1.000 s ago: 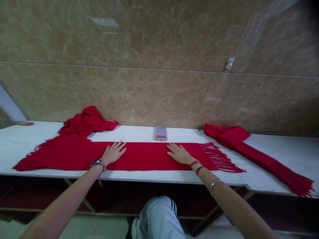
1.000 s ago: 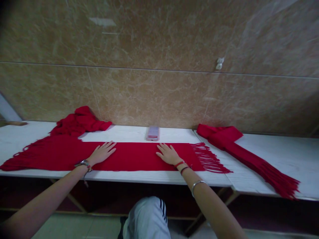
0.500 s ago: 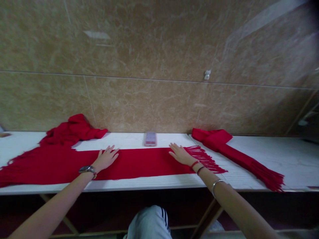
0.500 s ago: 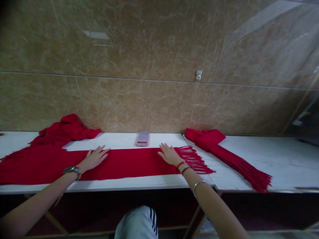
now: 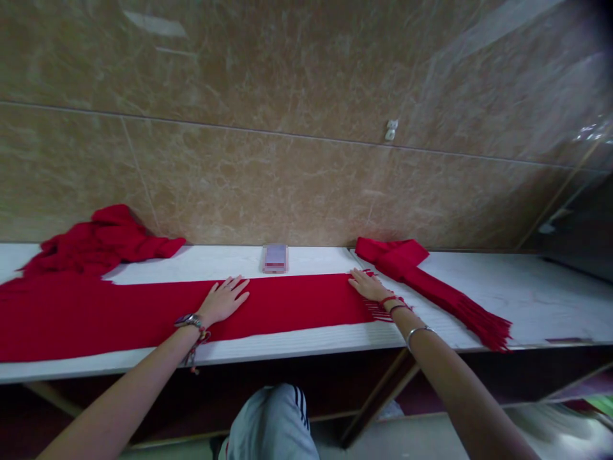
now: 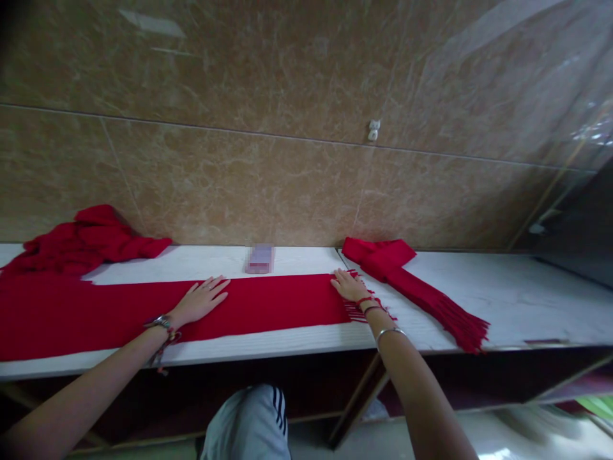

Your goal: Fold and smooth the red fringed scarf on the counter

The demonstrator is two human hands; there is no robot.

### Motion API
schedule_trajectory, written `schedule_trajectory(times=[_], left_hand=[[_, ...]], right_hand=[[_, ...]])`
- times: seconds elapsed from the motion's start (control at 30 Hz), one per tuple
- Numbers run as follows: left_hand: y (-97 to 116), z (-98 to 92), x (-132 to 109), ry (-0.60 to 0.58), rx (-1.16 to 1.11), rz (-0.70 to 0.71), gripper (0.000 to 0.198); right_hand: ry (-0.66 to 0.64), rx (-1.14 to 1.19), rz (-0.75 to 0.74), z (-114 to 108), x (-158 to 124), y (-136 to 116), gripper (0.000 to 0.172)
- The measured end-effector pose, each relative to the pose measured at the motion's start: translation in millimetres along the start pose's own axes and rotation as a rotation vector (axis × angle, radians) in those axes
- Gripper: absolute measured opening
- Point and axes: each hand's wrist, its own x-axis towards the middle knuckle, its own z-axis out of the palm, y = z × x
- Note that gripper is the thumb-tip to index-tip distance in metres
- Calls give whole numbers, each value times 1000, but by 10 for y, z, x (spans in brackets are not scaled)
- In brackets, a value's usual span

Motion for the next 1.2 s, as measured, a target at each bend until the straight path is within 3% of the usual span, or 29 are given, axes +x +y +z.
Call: schedule_trajectory(times=[0.1, 0.17, 0.3, 0.4, 0.5, 0.7, 0.93, 1.07, 1.2], left_hand=[[11, 8, 15, 10, 3, 4, 50], [21, 9, 16, 12, 1, 4, 50], [42, -1, 4, 8, -5, -2, 51], [49, -23, 6, -10, -28, -1, 52], [12, -83, 43, -52, -62, 11, 51], [-263, -265, 209, -64, -28, 51, 42], [-502, -339, 311, -51, -57, 130, 34], [-357, -345, 211, 65, -12, 55, 42], [39, -260, -83, 99, -65, 190, 50]], right_hand=[[-25, -34, 13, -10, -24, 211, 37], [17, -23, 37, -74, 10, 147, 39], [126, 95, -93, -287, 131, -370, 48], [44, 174, -300, -431, 249, -804, 48], [-27, 184, -345, -525, 401, -1010, 46], [-74, 156, -330, -610, 673, -913, 37], [-94, 138, -307, -620, 713, -790, 26], [-55, 138, -295, -655, 632, -850, 31], [112, 260, -403, -665, 337, -1338, 47]])
